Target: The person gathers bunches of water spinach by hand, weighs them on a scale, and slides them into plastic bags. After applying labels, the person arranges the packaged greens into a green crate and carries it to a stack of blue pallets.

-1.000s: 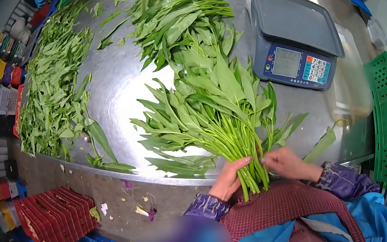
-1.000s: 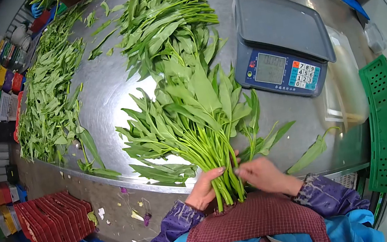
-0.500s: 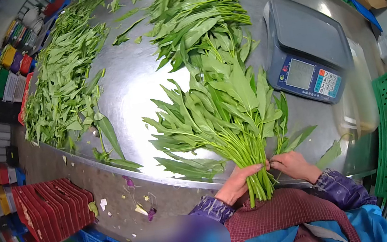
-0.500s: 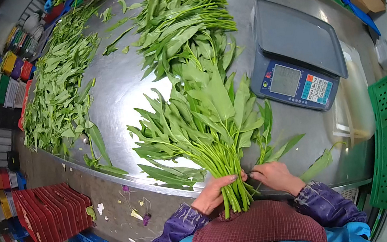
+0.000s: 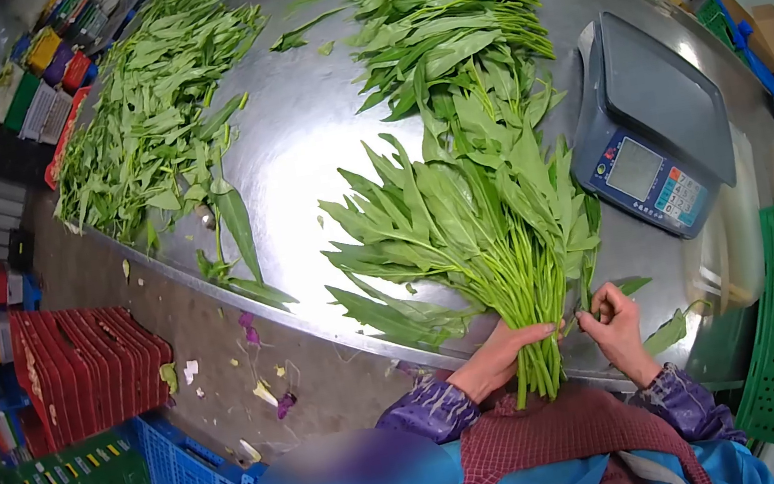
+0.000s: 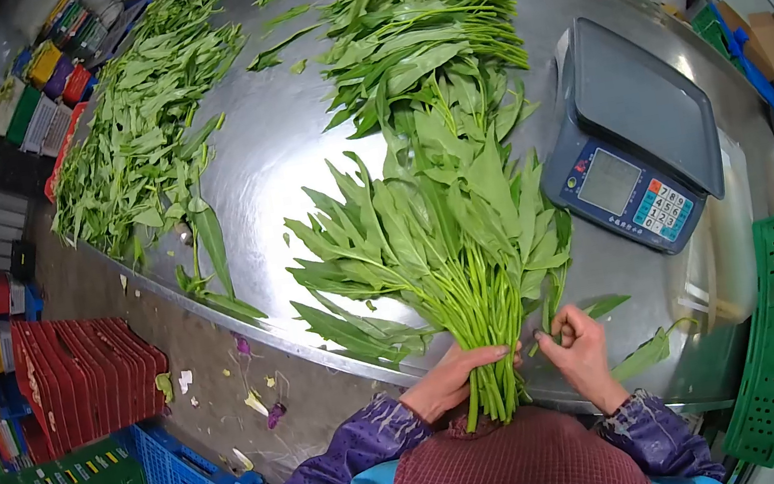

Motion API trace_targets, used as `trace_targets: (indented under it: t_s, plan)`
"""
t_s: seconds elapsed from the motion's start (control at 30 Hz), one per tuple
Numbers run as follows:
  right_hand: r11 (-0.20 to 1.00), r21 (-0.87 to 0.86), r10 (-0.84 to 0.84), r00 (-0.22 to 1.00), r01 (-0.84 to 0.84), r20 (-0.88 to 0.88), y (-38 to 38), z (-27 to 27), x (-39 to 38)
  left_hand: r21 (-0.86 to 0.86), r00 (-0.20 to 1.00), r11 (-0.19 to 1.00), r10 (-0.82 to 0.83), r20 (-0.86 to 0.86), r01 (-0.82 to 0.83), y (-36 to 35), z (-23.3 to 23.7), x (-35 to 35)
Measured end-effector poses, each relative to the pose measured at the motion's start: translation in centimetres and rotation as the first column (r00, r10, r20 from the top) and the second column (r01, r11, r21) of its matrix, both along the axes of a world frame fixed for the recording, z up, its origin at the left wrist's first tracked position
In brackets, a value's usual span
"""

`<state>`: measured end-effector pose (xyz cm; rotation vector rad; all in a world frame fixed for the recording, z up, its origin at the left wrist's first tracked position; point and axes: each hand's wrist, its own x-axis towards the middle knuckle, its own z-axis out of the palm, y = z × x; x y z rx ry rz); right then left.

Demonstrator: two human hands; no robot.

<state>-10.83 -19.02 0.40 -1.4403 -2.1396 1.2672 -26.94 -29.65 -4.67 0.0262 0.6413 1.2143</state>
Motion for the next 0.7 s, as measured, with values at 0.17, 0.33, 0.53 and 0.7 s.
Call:
trace_targets:
  t_s: [0.17, 0.33, 0.53, 0.7]
  plan:
    - [0.980, 0.011, 0.195, 0.976, -0.197, 0.096, 0.5, 1.2, 3.4, -0.062, 0.998, 0.997, -0.043, 0.050, 0.046, -1.0, -0.5, -0.2]
    - [0.803, 0.086, 0.404, 0.645, -0.590, 0.648, 0.2, 0.5, 8.0, -0.064, 0.996, 0.998, -0.019, 0.083, 0.025, -1.0, -1.1, -0.2]
    - [0.951, 0.017, 0.231, 0.742, -0.310, 0.629, -0.1, -3.9, 1.0, -0.079, 0.996, 0.997, 0.019, 0.087, -0.012, -0.7, -0.7, 0.0]
    - [0.975, -0.219, -0.034, 0.999, 0.031, -0.009, 0.2, -2.2, 2.7, -0.097, 1.000, 0.995, 0.016, 0.006, -0.015, -0.3, 0.1, 0.1]
